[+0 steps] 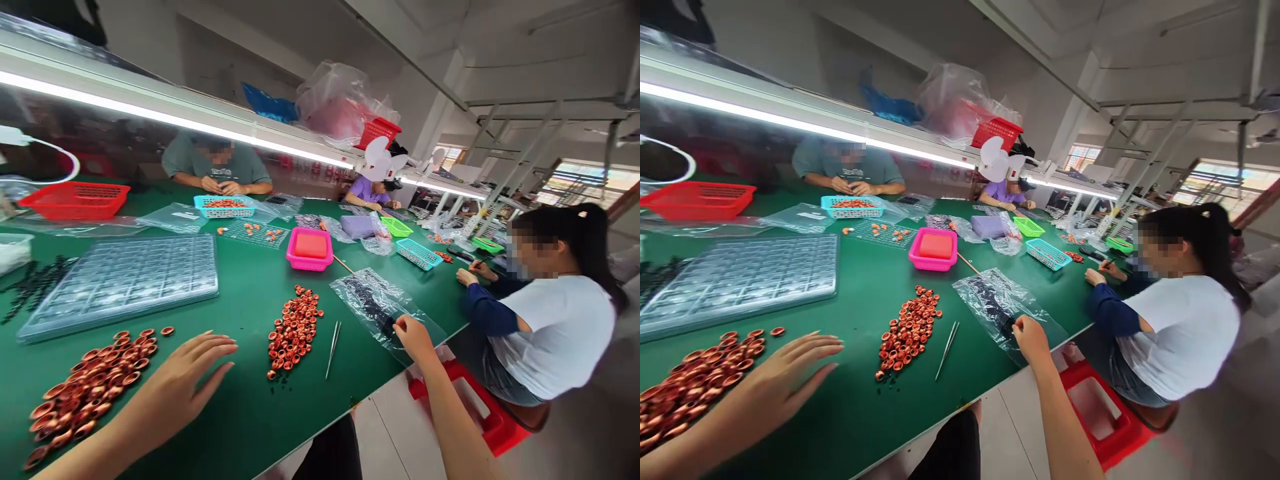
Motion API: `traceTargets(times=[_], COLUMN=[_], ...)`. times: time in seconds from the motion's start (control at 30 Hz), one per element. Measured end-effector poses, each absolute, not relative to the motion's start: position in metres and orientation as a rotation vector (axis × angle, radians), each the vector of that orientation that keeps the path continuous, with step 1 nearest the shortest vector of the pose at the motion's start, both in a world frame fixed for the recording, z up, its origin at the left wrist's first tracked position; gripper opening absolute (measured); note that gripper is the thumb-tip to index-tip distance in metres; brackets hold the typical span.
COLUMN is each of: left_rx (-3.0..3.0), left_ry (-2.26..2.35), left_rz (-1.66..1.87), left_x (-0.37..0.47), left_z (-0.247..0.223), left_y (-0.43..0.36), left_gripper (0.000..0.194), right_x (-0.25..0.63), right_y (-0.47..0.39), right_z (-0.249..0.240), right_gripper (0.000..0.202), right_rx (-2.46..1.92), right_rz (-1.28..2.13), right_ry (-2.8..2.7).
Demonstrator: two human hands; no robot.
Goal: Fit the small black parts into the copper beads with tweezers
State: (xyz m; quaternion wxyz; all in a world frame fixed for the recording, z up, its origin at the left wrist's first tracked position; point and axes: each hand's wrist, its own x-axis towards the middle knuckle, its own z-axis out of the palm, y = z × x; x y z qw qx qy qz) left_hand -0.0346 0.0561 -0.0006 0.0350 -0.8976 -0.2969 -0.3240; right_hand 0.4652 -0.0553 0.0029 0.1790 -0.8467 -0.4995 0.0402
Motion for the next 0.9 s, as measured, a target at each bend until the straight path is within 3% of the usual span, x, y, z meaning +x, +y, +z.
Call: traceTargets(times=[0.3, 0.7, 0.9], left_rx=[-2.82, -2.775, -2.794], left_ry=[-1.081, -0.962, -0.954], left_rz=[-0.965, -1.083, -1.121], left_x=[-0.047, -0.045, -0.046], left_z=[-0.005, 0.001, -0.008], left_y=[0.053, 0.054, 0.055], left_gripper=[0.031, 0.032, 0.03], right_x=[0.475, 0.47, 0.464], right_y=[-0.044, -0.043, -0.043], right_z=[0.01, 0.034, 0.026], right_gripper=[0.034, 0.034, 0.036], right_rx=[-2.534, -2.552, -2.53], right_rz=[0.103, -0.198, -0.059], right_ry=[-1.554, -1.718, -1.679])
